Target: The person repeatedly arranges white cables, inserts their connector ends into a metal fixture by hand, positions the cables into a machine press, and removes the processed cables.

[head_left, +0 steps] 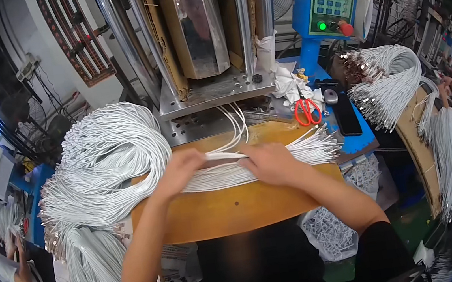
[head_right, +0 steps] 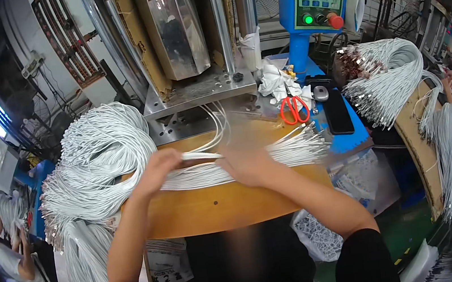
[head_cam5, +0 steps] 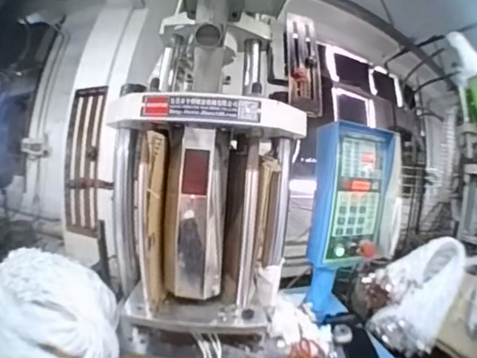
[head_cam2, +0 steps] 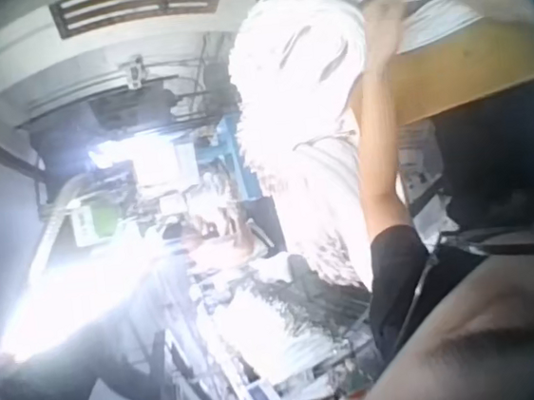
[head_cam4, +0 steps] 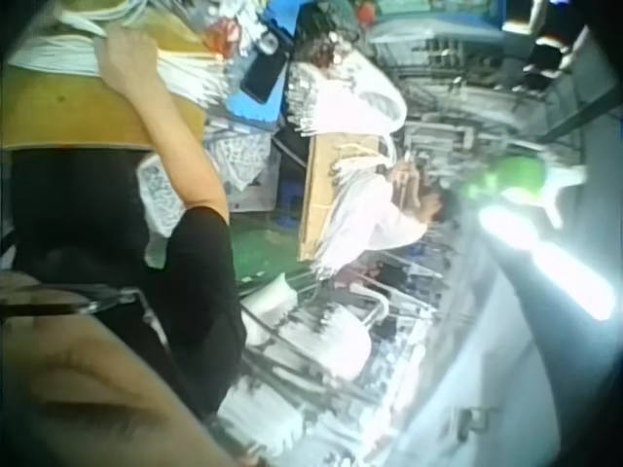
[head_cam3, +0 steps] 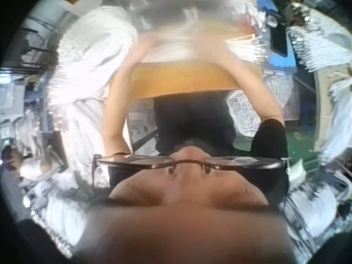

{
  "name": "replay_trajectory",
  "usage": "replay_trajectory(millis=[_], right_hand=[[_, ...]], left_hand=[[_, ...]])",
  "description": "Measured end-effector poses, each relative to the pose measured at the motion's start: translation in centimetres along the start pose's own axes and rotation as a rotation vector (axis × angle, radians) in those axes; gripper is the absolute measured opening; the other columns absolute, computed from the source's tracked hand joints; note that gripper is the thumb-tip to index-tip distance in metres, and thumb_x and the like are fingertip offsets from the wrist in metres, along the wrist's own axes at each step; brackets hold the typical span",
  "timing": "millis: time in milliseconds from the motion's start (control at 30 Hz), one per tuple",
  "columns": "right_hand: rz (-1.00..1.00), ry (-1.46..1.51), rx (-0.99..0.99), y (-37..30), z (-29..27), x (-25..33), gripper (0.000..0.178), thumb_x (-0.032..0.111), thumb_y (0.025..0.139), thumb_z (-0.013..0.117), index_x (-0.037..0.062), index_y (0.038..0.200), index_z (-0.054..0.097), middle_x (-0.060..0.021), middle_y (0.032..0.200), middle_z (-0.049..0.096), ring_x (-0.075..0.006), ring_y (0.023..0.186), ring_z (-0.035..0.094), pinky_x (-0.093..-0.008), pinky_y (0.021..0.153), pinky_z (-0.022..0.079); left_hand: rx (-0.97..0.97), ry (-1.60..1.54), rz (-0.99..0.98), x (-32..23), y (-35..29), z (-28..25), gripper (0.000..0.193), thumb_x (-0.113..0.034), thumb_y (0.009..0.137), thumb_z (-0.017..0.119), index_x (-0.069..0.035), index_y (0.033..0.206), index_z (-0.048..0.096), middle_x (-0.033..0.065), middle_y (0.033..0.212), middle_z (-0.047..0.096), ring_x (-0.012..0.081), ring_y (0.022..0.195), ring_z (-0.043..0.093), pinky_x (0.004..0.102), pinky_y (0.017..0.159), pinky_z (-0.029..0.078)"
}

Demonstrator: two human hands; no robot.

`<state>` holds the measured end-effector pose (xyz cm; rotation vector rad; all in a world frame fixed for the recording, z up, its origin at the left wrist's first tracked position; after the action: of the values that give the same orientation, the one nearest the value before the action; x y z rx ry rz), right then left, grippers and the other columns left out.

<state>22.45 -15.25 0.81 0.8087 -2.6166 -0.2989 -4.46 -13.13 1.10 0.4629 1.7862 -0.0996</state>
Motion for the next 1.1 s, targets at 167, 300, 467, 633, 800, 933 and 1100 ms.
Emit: replay_trajectory(millis=[167, 300, 467, 633, 800, 933, 1100], right_hand=[[0.306, -0.124, 0.059, -3.5, -5.1, -6.7, 0.013, 0.011, 0.087, 0.054, 0.0013, 0.092, 0.060, -0.0227, 0.085, 0.064, -0.0430, 0.083, 0.062, -0.0506, 0.072, 0.049], [0.278, -0.313, -0.094, -5.1, -8.4, -6.9, 0.015, 0.002, 0.081, 0.055, 0.0018, 0.094, 0.062, -0.0212, 0.090, 0.064, -0.0411, 0.085, 0.062, -0.0500, 0.072, 0.050], [-0.250, -0.157, -0.150, -2.7, -7.5, -3.1, 0.027, -0.003, 0.077, 0.058, 0.0027, 0.102, 0.063, -0.0162, 0.093, 0.064, -0.0355, 0.087, 0.062, -0.0449, 0.076, 0.051], [0.021, 0.400, -0.067, -2.0, -8.3, -3.0, 0.028, -0.002, 0.076, 0.061, 0.0024, 0.103, 0.063, -0.0148, 0.093, 0.065, -0.0322, 0.091, 0.063, -0.0436, 0.078, 0.050], [-0.040, 0.153, 0.003, 2.0, -5.2, -5.5, 0.031, -0.001, 0.076, 0.060, 0.0016, 0.107, 0.061, -0.0147, 0.093, 0.066, -0.0323, 0.091, 0.063, -0.0427, 0.078, 0.050], [0.023, -0.535, -0.101, 4.2, -2.7, -8.2, 0.036, -0.001, 0.076, 0.056, 0.0001, 0.112, 0.061, -0.0159, 0.089, 0.067, -0.0350, 0.085, 0.064, -0.0414, 0.074, 0.051], [0.195, -0.058, 0.107, 4.7, -3.7, -7.8, 0.034, 0.003, 0.078, 0.054, -0.0003, 0.110, 0.063, -0.0129, 0.077, 0.064, -0.0258, 0.074, 0.062, -0.0349, 0.065, 0.047]], left_hand=[[-0.026, -0.239, -0.193, -4.4, -1.3, -3.0, 0.025, -0.023, 0.093, 0.064, 0.000, 0.086, 0.067, 0.0047, 0.070, 0.063, 0.0127, 0.064, 0.060, 0.0305, 0.062, 0.049], [0.548, 0.124, -0.216, -5.0, -0.5, 7.0, 0.033, -0.032, 0.095, 0.063, -0.001, 0.086, 0.064, 0.0045, 0.072, 0.065, 0.0106, 0.064, 0.059, 0.0284, 0.057, 0.048], [0.690, -0.336, -0.314, -4.9, 0.9, 15.5, 0.029, -0.030, 0.099, 0.058, -0.001, 0.098, 0.062, 0.0058, 0.075, 0.065, 0.0123, 0.068, 0.063, 0.0277, 0.059, 0.052], [0.576, -0.344, -0.411, -4.9, 3.9, 14.2, 0.029, -0.028, 0.101, 0.054, 0.000, 0.101, 0.062, 0.0051, 0.072, 0.061, 0.0135, 0.063, 0.060, 0.0281, 0.053, 0.051], [0.421, -0.400, -0.293, -3.3, 7.4, 11.6, 0.030, -0.026, 0.101, 0.052, 0.001, 0.097, 0.063, 0.0061, 0.070, 0.059, 0.0137, 0.053, 0.056, 0.0294, 0.044, 0.047], [0.322, -0.333, -0.245, -0.8, 7.6, 10.9, 0.034, -0.027, 0.102, 0.048, 0.003, 0.102, 0.063, 0.0075, 0.068, 0.059, 0.0131, 0.047, 0.053, 0.0293, 0.042, 0.043], [0.285, -0.656, -0.307, 0.5, 7.8, 10.8, 0.031, -0.023, 0.101, 0.050, 0.006, 0.105, 0.062, 0.0082, 0.066, 0.061, 0.0140, 0.051, 0.058, 0.0289, 0.045, 0.048]])
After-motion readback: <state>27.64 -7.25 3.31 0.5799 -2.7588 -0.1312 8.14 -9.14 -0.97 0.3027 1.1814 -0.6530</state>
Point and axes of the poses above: each hand's wrist, its own y-axis towards the middle knuckle, its own z-axis out of the palm, x = y × z, the point moved 2 cm from there along y, towards the middle knuckle
